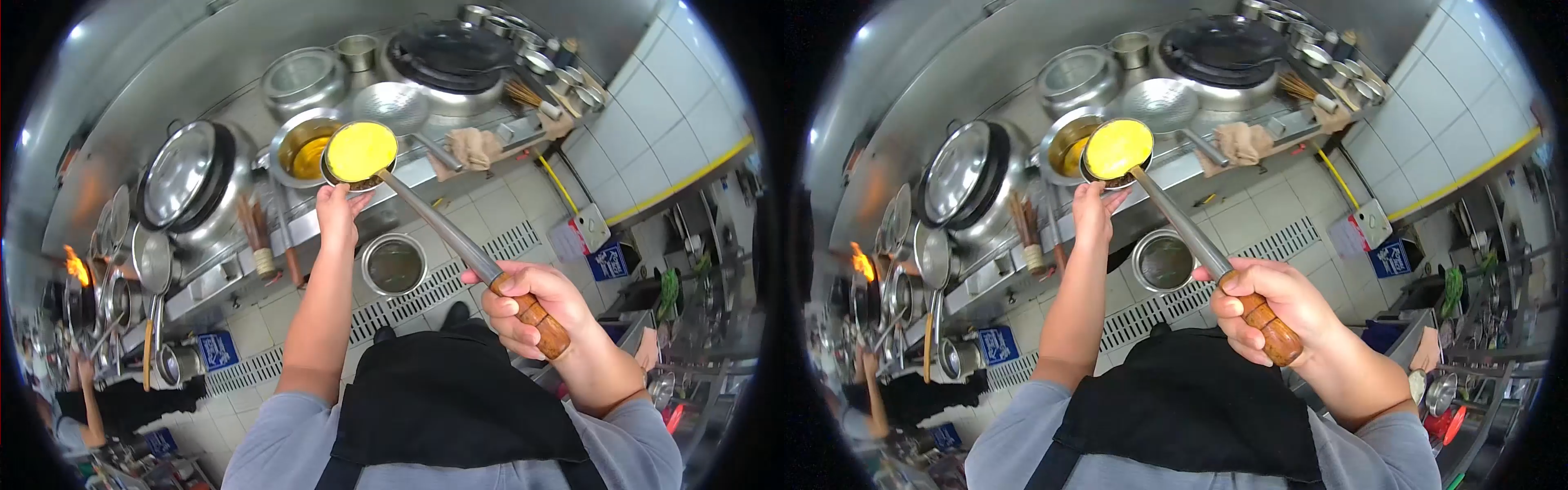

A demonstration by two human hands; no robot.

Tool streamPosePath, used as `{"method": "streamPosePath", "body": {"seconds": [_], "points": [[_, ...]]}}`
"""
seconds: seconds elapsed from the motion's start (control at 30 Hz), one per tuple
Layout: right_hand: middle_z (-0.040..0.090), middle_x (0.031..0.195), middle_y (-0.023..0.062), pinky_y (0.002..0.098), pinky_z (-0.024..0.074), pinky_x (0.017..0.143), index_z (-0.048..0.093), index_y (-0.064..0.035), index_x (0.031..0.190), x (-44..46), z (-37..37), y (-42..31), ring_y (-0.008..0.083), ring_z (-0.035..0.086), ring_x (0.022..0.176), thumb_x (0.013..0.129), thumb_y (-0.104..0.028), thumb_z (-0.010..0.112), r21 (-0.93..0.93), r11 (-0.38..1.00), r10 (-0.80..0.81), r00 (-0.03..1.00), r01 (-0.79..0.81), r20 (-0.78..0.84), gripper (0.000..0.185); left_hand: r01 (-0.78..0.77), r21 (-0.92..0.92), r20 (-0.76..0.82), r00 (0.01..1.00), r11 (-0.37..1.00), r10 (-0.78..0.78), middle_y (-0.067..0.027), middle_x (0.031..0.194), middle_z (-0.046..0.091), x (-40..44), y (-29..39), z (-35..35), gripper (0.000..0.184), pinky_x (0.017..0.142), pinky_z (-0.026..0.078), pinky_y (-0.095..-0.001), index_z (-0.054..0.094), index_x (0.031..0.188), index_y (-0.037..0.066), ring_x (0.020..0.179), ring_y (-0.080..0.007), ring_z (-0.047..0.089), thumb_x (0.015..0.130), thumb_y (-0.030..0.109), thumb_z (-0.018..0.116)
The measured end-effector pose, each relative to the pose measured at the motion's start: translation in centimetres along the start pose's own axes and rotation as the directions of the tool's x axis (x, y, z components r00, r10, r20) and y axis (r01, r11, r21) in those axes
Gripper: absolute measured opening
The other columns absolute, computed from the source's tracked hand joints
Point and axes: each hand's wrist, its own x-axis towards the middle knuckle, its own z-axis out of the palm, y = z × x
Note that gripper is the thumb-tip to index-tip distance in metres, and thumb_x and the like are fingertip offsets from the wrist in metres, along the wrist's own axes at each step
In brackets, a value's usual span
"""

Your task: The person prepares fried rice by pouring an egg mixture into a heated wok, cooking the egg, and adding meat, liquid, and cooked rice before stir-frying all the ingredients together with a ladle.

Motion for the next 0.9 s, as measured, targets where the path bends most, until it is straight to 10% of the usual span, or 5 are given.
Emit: {"method": "streamPosePath", "body": {"seconds": [0.43, 0.9], "points": [[0.050, 0.071, 0.0077, 0.0297, 0.0385, 0.033, 0.046, 0.0064, 0.110, -3.4, -14.6, -15.8, 0.0154, 0.047, 0.043, 0.088, -0.008, 0.047, -0.051, 0.998, -0.034, 0.999, 0.033, -0.026, 0.026, 0.038, -0.035, 0.006, 0.999, 0.999, -0.037, -0.0243, 0.110, 0.050, 5.6, -14.8, 17.4, 0.024, 0.078, 0.059, -0.0447, 0.033, 0.106, -0.007, 0.089, -0.0452, 0.063, 0.087, 0.002, 0.045], [0.050, 0.071, 0.0067, 0.0298, 0.0389, 0.032, 0.051, 0.0060, 0.110, 2.5, -18.0, -34.9, 0.0150, 0.048, 0.043, 0.088, -0.013, 0.048, 0.016, 0.999, 0.026, 0.990, -0.028, 0.140, 0.029, -0.110, 0.036, -0.050, 0.993, 0.993, 0.111, -0.0252, 0.104, 0.052, 18.9, -12.0, 30.7, 0.024, 0.066, 0.061, -0.0387, 0.034, 0.106, -0.007, 0.076, -0.0431, 0.066, 0.089, 0.006, 0.045]]}}
